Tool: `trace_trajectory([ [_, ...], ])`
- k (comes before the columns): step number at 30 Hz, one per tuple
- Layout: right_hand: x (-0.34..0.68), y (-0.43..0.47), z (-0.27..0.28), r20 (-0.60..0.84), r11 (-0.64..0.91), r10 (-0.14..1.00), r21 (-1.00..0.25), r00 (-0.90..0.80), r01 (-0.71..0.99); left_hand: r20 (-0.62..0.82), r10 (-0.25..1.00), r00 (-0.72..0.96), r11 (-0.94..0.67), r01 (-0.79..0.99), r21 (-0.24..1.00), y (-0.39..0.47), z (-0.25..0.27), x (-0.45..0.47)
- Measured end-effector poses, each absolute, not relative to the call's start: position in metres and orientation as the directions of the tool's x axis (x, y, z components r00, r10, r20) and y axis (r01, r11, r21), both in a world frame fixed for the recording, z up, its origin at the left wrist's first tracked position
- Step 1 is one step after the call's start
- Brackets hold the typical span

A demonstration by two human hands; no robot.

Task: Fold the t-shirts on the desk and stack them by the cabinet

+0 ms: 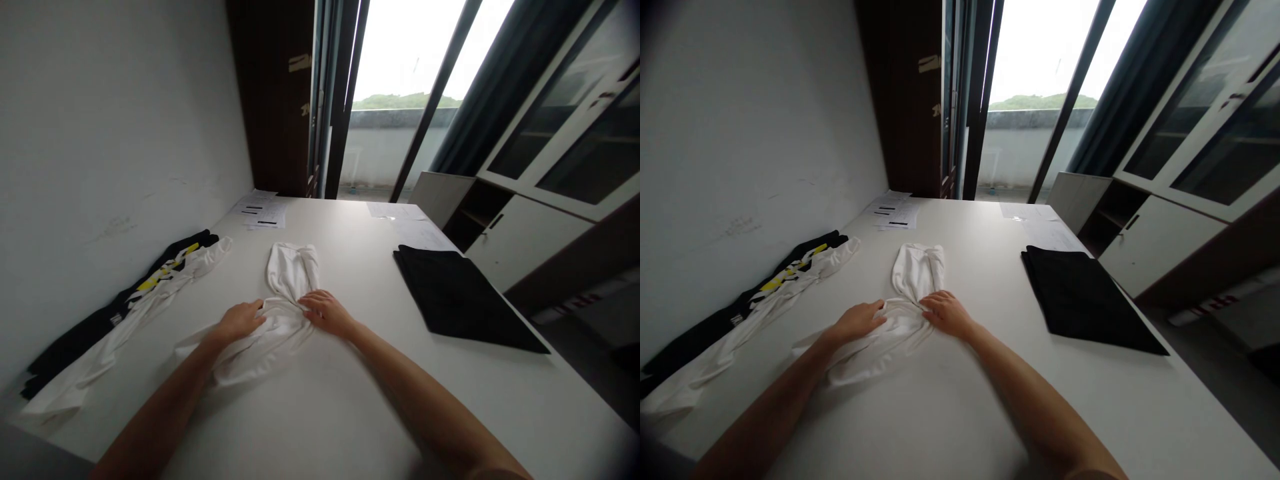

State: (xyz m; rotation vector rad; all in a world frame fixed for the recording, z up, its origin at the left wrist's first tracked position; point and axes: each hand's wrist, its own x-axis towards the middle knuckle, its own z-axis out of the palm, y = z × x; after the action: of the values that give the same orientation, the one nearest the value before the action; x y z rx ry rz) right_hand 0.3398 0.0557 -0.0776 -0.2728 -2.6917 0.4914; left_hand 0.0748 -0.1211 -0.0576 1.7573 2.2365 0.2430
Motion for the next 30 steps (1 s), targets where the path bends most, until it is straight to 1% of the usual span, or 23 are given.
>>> trace_trajectory([
  [2,0.339,0.059,-0.081,0.316,0.912,0.280,-0.382,-0.906,0.149,-0.175,0.980,-0.095,0.173,0.847,0.504,-0.123,-0.049,0.084],
  [3,0.338,0.062,-0.083,0.308,0.907,0.309,-0.381,-0.900,0.181,-0.219,0.976,-0.013,0.151,0.764,0.627,-0.124,-0.044,0.090],
  [5,0.339,0.068,-0.086,0.289,0.892,0.372,-0.374,-0.882,0.254,-0.306,0.936,0.174,0.178,0.516,0.838,-0.129,-0.034,0.104],
  [6,0.340,0.072,-0.087,0.278,0.883,0.404,-0.367,-0.872,0.293,-0.336,0.901,0.273,0.224,0.370,0.902,-0.132,-0.030,0.112],
  [7,0.340,0.074,-0.088,0.267,0.873,0.438,-0.356,-0.859,0.334,-0.344,0.859,0.380,0.274,0.227,0.935,-0.135,-0.027,0.120],
  [8,0.341,0.077,-0.089,0.256,0.860,0.473,-0.342,-0.843,0.379,-0.331,0.803,0.495,0.322,0.106,0.941,-0.137,-0.024,0.127],
  [9,0.342,0.080,-0.089,0.246,0.844,0.511,-0.324,-0.824,0.427,-0.304,0.736,0.605,0.366,0.022,0.930,-0.139,-0.023,0.134],
  [10,0.344,0.082,-0.089,0.238,0.824,0.551,-0.306,-0.800,0.476,-0.274,0.673,0.687,0.398,-0.024,0.917,-0.139,-0.023,0.138],
  [11,0.346,0.084,-0.088,0.234,0.802,0.589,-0.286,-0.774,0.524,-0.254,0.644,0.721,0.408,-0.043,0.912,-0.137,-0.025,0.141],
  [12,0.348,0.086,-0.088,0.232,0.778,0.625,-0.269,-0.746,0.568,-0.251,0.669,0.700,0.394,-0.048,0.918,-0.134,-0.029,0.143],
  [13,0.351,0.088,-0.088,0.233,0.750,0.660,-0.254,-0.714,0.610,-0.260,0.744,0.615,0.361,-0.043,0.932,-0.129,-0.034,0.142],
  [14,0.353,0.090,-0.088,0.234,0.720,0.694,-0.240,-0.680,0.652,-0.270,0.842,0.467,0.320,-0.030,0.947,-0.123,-0.042,0.141],
  [15,0.356,0.091,-0.088,0.234,0.687,0.727,-0.227,-0.646,0.690,-0.270,0.921,0.279,0.285,-0.013,0.959,-0.116,-0.051,0.139],
  [16,0.358,0.092,-0.089,0.232,0.654,0.756,-0.214,-0.613,0.725,-0.261,0.960,0.102,0.262,0.007,0.965,-0.109,-0.060,0.136],
  [17,0.360,0.093,-0.090,0.228,0.623,0.781,-0.203,-0.582,0.756,-0.248,0.968,-0.037,0.250,0.032,0.968,-0.103,-0.069,0.135],
  [18,0.361,0.094,-0.090,0.222,0.593,0.803,-0.194,-0.553,0.782,-0.226,0.965,-0.134,0.237,0.069,0.969,-0.099,-0.077,0.133],
  [19,0.363,0.095,-0.091,0.216,0.566,0.821,-0.189,-0.528,0.803,-0.182,0.963,-0.197,0.210,0.128,0.969,-0.096,-0.084,0.133],
  [21,0.365,0.098,-0.093,0.208,0.521,0.850,-0.191,-0.485,0.832,-0.017,0.973,-0.228,0.098,0.348,0.932,-0.096,-0.093,0.136],
  [22,0.367,0.100,-0.094,0.208,0.502,0.861,-0.198,-0.464,0.842,0.083,0.976,-0.202,0.028,0.490,0.871,-0.097,-0.095,0.139],
  [24,0.369,0.103,-0.095,0.224,0.473,0.875,-0.213,-0.429,0.855,0.234,0.968,-0.090,-0.098,0.723,0.684,-0.102,-0.096,0.144],
  [25,0.370,0.105,-0.096,0.239,0.463,0.879,-0.217,-0.413,0.860,0.268,0.963,-0.033,-0.139,0.791,0.596,-0.104,-0.095,0.146],
  [27,0.372,0.108,-0.097,0.261,0.444,0.884,-0.212,-0.387,0.871,0.286,0.958,0.031,-0.174,0.855,0.489,-0.106,-0.095,0.150],
  [30,0.372,0.110,-0.099,0.239,0.428,0.893,-0.190,-0.381,0.884,0.294,0.954,0.055,-0.188,0.874,0.449,-0.106,-0.096,0.150],
])
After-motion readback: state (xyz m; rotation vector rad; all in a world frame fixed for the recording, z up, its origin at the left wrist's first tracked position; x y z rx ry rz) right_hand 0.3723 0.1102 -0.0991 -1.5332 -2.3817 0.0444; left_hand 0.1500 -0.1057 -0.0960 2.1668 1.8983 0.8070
